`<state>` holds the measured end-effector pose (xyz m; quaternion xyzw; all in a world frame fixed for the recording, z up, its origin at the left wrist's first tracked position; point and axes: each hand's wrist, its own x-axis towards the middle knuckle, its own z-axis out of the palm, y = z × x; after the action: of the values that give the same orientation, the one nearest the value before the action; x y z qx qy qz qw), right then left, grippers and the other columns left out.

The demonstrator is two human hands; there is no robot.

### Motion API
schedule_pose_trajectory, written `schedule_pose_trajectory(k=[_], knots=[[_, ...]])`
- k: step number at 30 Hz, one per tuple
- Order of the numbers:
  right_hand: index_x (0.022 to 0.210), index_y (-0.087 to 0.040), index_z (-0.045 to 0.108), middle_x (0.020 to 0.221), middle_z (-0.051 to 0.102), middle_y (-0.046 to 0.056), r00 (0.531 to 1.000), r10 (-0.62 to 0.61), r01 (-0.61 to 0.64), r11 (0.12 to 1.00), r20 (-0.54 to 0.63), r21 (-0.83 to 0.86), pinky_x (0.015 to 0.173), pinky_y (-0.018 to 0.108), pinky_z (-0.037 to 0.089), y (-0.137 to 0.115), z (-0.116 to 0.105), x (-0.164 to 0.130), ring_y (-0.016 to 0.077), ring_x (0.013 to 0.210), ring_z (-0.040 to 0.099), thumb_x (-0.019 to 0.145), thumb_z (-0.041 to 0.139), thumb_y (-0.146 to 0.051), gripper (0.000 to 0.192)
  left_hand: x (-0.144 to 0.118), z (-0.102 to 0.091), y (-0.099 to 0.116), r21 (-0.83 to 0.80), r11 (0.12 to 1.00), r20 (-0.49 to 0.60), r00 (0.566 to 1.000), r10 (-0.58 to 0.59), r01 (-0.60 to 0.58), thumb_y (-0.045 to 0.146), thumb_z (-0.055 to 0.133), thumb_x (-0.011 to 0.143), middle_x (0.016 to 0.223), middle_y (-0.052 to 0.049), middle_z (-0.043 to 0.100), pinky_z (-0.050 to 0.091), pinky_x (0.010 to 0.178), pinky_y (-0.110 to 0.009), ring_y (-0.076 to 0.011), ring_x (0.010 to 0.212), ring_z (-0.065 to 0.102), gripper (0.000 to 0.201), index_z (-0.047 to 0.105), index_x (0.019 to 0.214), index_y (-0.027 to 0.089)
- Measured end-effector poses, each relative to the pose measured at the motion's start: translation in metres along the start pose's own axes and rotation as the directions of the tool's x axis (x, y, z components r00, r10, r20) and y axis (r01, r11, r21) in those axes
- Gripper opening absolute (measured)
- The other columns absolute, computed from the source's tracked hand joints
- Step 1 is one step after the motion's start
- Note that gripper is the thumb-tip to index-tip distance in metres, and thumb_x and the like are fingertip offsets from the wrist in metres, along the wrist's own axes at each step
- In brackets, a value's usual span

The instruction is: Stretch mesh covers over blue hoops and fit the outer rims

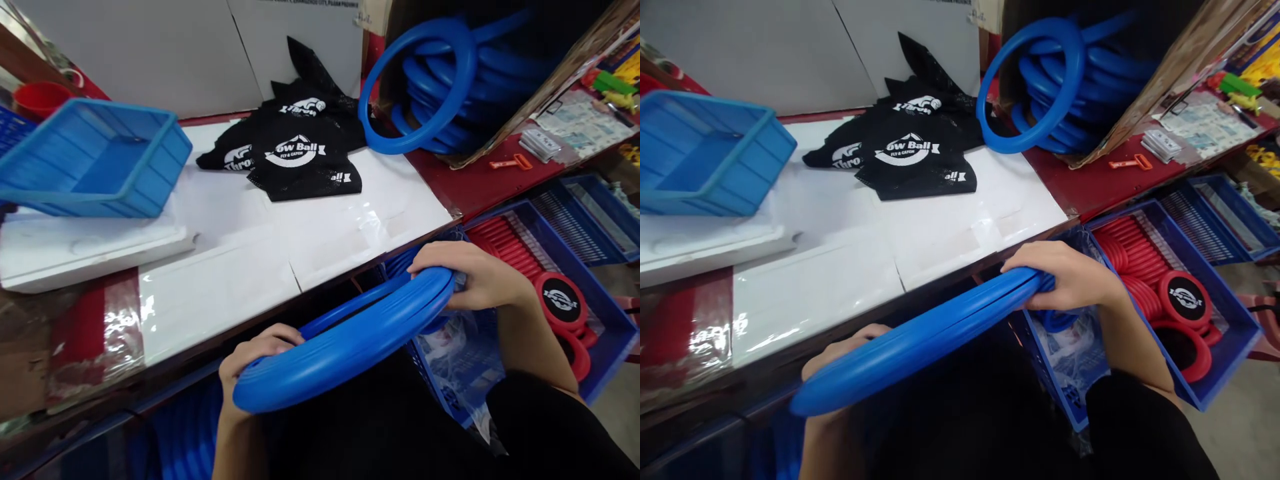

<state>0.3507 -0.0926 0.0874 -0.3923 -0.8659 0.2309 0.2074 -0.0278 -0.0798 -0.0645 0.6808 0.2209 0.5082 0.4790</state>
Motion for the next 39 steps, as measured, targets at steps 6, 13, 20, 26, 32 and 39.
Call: schedule_pose_trajectory(k=[6, 13, 20, 26, 32, 39], knots=[[0.112, -0.018, 0.067, 0.089, 0.073, 0.003, 1.000, -0.014, 0.012, 0.997, -0.014, -0.078, 0.073, 0.027, 0.052, -0.009, 0.016, 0.002, 0.0163, 0.078, 0.070, 0.094, 0.068, -0.026, 0.021, 0.031, 0.000, 0.030, 0.352, 0.935, 0.242, 0.961, -0.135, 0.043, 0.047, 0.080, 0.092, 0.113, -0.011, 0.080, 0.066, 0.089, -0.039, -0.0282, 0.101, 0.079, 0.042, 0.072, 0.125, 0.023], [0.123, -0.014, 0.065, 0.103, 0.075, 0.011, 0.995, 0.043, -0.014, 0.959, 0.095, -0.282, 0.074, 0.031, 0.054, -0.028, 0.026, 0.008, 0.0226, 0.087, 0.072, 0.100, 0.067, -0.035, 0.031, 0.068, 0.055, 0.053, 0.520, 0.823, 0.370, 0.929, 0.023, -0.228, 0.048, 0.067, 0.102, 0.118, -0.014, 0.079, 0.066, 0.091, -0.039, -0.0268, 0.103, 0.079, 0.051, 0.060, 0.140, 0.015], [0.136, -0.015, 0.059, 0.112, 0.077, 0.012, 0.998, -0.033, 0.042, 0.986, 0.062, -0.159, 0.081, 0.032, 0.057, -0.034, 0.025, 0.001, 0.0217, 0.095, 0.074, 0.103, 0.066, -0.042, 0.043, 0.067, 0.051, 0.051, 0.393, 0.880, 0.306, 0.940, 0.151, -0.269, 0.037, 0.073, 0.099, 0.112, -0.011, 0.082, 0.067, 0.086, -0.032, -0.0240, 0.097, 0.081, 0.036, 0.068, 0.129, 0.018], [0.132, -0.015, 0.063, 0.108, 0.080, 0.011, 0.994, -0.082, 0.066, 0.977, -0.072, -0.203, 0.079, 0.032, 0.057, -0.039, 0.036, -0.001, 0.0209, 0.090, 0.075, 0.105, 0.061, -0.036, 0.035, 0.064, 0.054, 0.055, 0.410, 0.874, 0.231, 0.956, 0.179, -0.262, 0.032, 0.074, 0.097, 0.110, -0.010, 0.083, 0.067, 0.083, -0.031, -0.0230, 0.091, 0.082, 0.030, 0.071, 0.122, 0.016], [0.132, -0.016, 0.064, 0.108, 0.080, 0.011, 0.997, -0.063, 0.050, 0.971, -0.047, -0.235, 0.078, 0.032, 0.057, -0.040, 0.035, 0.003, 0.0215, 0.089, 0.076, 0.101, 0.068, -0.041, 0.039, 0.063, 0.047, 0.052, 0.346, 0.913, 0.222, 0.964, 0.146, -0.218, 0.030, 0.079, 0.093, 0.108, -0.010, 0.083, 0.067, 0.083, -0.033, -0.0244, 0.089, 0.082, 0.035, 0.074, 0.125, 0.020], [0.145, -0.021, 0.056, 0.110, 0.078, 0.007, 0.998, 0.063, -0.063, 0.998, -0.009, 0.004, 0.087, 0.031, 0.059, -0.011, 0.011, -0.011, 0.0205, 0.097, 0.077, 0.094, 0.068, -0.036, 0.054, 0.042, -0.007, 0.018, -0.047, 0.975, 0.012, 0.976, 0.216, -0.215, 0.045, 0.077, 0.094, 0.094, -0.009, 0.083, 0.067, 0.070, -0.035, -0.0247, 0.076, 0.079, 0.040, 0.078, 0.125, 0.020]])
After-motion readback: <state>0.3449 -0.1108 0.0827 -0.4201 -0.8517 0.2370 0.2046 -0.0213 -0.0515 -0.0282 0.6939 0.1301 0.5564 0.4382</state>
